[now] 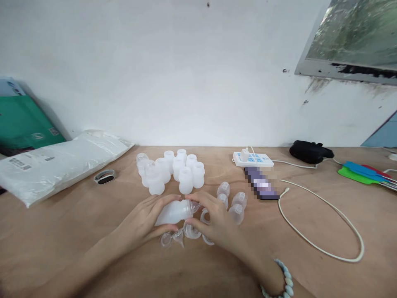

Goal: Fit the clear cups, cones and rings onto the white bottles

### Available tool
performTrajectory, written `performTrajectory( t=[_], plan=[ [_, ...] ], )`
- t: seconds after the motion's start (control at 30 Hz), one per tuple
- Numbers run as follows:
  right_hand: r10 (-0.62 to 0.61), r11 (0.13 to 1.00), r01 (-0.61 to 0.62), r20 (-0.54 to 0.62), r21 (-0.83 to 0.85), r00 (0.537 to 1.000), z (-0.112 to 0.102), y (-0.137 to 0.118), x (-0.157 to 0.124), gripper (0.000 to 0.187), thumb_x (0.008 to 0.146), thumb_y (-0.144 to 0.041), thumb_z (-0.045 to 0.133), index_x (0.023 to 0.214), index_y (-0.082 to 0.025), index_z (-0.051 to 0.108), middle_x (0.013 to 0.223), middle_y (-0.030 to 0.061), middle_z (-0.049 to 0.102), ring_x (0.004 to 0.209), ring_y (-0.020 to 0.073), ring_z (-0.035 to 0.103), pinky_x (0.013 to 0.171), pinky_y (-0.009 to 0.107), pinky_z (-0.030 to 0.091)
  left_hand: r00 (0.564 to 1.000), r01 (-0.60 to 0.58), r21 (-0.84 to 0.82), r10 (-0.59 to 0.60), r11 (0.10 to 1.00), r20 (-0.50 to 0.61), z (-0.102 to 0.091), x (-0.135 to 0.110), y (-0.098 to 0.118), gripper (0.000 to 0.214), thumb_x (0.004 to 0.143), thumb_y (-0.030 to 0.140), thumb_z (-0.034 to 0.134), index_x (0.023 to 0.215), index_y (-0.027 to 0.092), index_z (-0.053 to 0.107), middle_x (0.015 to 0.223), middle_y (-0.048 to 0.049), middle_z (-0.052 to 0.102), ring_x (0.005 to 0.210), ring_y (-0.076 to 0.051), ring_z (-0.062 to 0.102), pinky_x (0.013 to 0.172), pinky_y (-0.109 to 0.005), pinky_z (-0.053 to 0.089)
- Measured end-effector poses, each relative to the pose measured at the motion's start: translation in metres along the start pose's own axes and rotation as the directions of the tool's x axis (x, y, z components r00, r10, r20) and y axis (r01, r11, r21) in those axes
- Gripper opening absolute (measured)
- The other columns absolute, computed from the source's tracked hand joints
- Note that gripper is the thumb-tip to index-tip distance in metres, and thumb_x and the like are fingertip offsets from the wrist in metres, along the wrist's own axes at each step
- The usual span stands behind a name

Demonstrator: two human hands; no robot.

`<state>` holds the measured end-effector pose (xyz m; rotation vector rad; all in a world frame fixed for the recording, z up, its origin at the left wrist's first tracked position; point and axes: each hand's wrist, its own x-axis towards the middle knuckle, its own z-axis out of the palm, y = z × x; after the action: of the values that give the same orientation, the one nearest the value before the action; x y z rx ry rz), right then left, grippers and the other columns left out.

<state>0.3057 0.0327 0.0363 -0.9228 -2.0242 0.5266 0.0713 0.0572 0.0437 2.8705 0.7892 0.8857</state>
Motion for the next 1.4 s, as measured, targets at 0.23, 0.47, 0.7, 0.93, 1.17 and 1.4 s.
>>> performTrajectory(
  t=[0.23, 0.47, 0.7, 0.93, 1.17, 1.4],
  plan=[
    [-0.200, 0.980, 0.200, -0.029, 0.000, 0.979, -0.001, -0.003, 0.003, 0.028, 0.094, -0.014, 0.057, 0.120, -0.024, 0.060, 0.118, 0.0095, 0.066, 0.111, 0.0221, 0.064, 0.092, 0.038, 0.056, 0.936, 0.344, -0.480, -0.258, 0.807, 0.237, -0.009, 0.001, 0.002, 0.056, 0.090, 0.044, 0.066, 0.134, 0.029, 0.035, 0.124, -0.0064, 0.067, 0.110, -0.026, 0.065, 0.093, -0.039, 0.049],
    [-0.286, 0.958, 0.283, -0.059, -0.048, 0.957, 0.002, -0.002, 0.000, 0.038, 0.092, -0.004, 0.053, 0.124, -0.024, 0.061, 0.121, 0.0094, 0.065, 0.112, 0.0203, 0.063, 0.095, 0.036, 0.055, 0.862, 0.499, -0.784, -0.304, 0.368, 0.406, -0.014, 0.006, 0.007, 0.045, 0.090, 0.035, 0.065, 0.126, 0.025, 0.041, 0.104, -0.0033, 0.072, 0.097, -0.022, 0.066, 0.085, -0.035, 0.050],
    [-0.223, 0.972, 0.221, -0.021, -0.081, 0.975, -0.003, -0.003, 0.000, 0.037, 0.094, -0.032, 0.064, 0.129, -0.023, 0.060, 0.115, 0.0107, 0.067, 0.103, 0.0223, 0.066, 0.087, 0.036, 0.059, 0.928, 0.372, -0.581, -0.290, 0.724, 0.233, -0.009, 0.005, 0.010, 0.047, 0.088, 0.037, 0.069, 0.126, 0.027, 0.044, 0.118, -0.0031, 0.070, 0.105, -0.024, 0.066, 0.088, -0.035, 0.048],
    [-0.202, 0.979, 0.202, -0.004, -0.029, 0.979, -0.006, -0.005, 0.001, 0.032, 0.096, -0.027, 0.061, 0.127, -0.023, 0.061, 0.118, 0.0101, 0.067, 0.109, 0.0214, 0.065, 0.092, 0.037, 0.057, 0.939, 0.343, -0.551, -0.293, 0.761, 0.179, -0.009, 0.002, 0.010, 0.048, 0.086, 0.039, 0.072, 0.125, 0.028, 0.046, 0.121, -0.0036, 0.067, 0.106, -0.024, 0.065, 0.089, -0.035, 0.047],
    [-0.274, 0.961, 0.274, -0.009, 0.043, 0.962, -0.006, -0.011, 0.002, 0.035, 0.097, -0.011, 0.053, 0.129, -0.025, 0.060, 0.125, 0.0086, 0.067, 0.116, 0.0197, 0.064, 0.096, 0.036, 0.056, 0.798, 0.586, -0.804, -0.246, 0.100, 0.550, -0.018, 0.007, 0.006, 0.049, 0.088, 0.047, 0.066, 0.126, 0.026, 0.042, 0.088, -0.0014, 0.070, 0.068, -0.017, 0.068, 0.058, -0.026, 0.050],
    [-0.327, 0.945, 0.326, -0.014, -0.017, 0.945, -0.005, -0.010, 0.003, 0.038, 0.097, -0.007, 0.048, 0.129, -0.023, 0.059, 0.122, 0.0084, 0.067, 0.115, 0.0182, 0.064, 0.095, 0.033, 0.057, 0.793, 0.584, -0.809, -0.255, 0.061, 0.553, -0.019, 0.009, 0.007, 0.044, 0.089, 0.042, 0.068, 0.122, 0.025, 0.045, 0.084, -0.0003, 0.069, 0.065, -0.015, 0.067, 0.057, -0.024, 0.049]
  ],
)
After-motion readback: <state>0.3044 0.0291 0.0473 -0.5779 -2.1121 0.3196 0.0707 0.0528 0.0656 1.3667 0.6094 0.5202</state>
